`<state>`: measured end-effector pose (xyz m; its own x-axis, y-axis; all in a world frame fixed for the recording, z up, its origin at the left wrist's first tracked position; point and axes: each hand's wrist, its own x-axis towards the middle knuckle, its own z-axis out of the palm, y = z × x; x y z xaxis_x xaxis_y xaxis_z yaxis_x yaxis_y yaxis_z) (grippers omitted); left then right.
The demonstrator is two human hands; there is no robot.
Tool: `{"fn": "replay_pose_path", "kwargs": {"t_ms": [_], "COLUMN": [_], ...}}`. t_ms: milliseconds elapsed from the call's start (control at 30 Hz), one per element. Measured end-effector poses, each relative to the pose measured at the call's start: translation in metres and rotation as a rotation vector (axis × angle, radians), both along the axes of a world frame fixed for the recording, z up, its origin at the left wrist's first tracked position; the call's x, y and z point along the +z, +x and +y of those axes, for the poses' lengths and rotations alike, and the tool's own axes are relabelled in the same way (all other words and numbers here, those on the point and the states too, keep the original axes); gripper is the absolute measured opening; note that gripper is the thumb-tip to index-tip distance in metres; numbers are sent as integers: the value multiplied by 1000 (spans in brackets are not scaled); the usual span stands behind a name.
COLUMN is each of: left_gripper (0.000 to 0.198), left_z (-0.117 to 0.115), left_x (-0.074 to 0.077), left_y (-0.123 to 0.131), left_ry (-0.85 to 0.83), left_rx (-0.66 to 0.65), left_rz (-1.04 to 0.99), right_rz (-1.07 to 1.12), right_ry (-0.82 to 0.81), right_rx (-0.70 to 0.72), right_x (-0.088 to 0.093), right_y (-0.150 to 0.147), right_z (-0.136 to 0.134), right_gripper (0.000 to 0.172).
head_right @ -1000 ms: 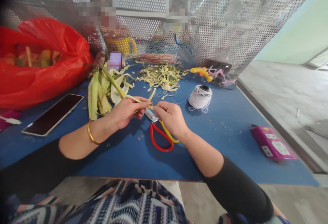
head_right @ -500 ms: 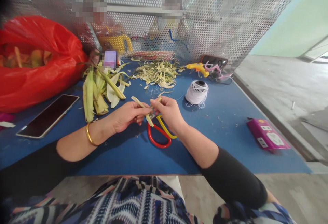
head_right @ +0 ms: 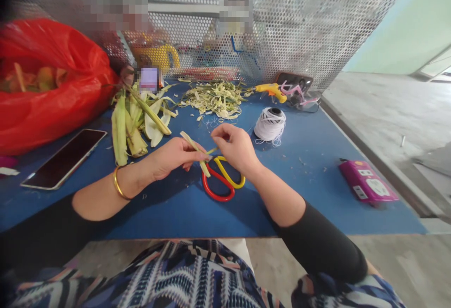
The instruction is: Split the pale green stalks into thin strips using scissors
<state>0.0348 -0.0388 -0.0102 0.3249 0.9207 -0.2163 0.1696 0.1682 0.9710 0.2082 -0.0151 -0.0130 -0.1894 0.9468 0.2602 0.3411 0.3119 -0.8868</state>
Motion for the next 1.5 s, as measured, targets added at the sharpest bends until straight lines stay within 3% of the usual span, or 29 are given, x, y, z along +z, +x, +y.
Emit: {"fn": "replay_pose_path", "kwargs": {"t_ms": [67, 200, 333, 467, 667, 833, 900, 967, 1067, 1133, 1267, 1500], "left_gripper": [11, 16, 27, 26, 26, 19, 23, 29, 32, 27, 18, 19], "left_z": [-2, -7, -9, -11, -14, -8, -4, -1, 2, 2, -1, -3], "left_x": [0, -1, -3, 0, 0, -4, -5, -4, -2, -2, -4, -10], "left_y": [2, 6, 8, 8, 9, 6, 3, 0, -3, -2, 2, 3], "left_ry": [8, 22, 56, 145, 101, -47, -124, -180, -227, -245, -221, -70], "left_rx": [-52, -93, -92, -97, -185, -19, 43, 63, 71, 59, -2, 6], "left_rz": [56, 132, 110, 135, 182, -90, -203, -281, -322, -292, -215, -183], "right_rz": [-111, -131, -33, 20, -17, 47, 167, 291, 404, 430, 434, 444], "right_ry": [106, 65, 63, 80, 150, 264, 180, -36, -453, -580, -562, -384], "right_rx": [48, 192, 55, -51, -90, -115, -221, -285, -120, 48, 129, -31], "right_x": [5, 6, 1, -4, -9, -1, 0, 0, -4, -6, -5, -11], "right_y": [0, -7, -13, -14, -15, -6, -3, -2, -4, -6, -8, -11], "right_z": [-4, -15, -18, -15, -16, -6, 1, 7, 6, 2, -4, -3], "right_gripper": [11, 9, 17, 18, 21, 13, 12, 21, 39, 43, 38, 26]}}
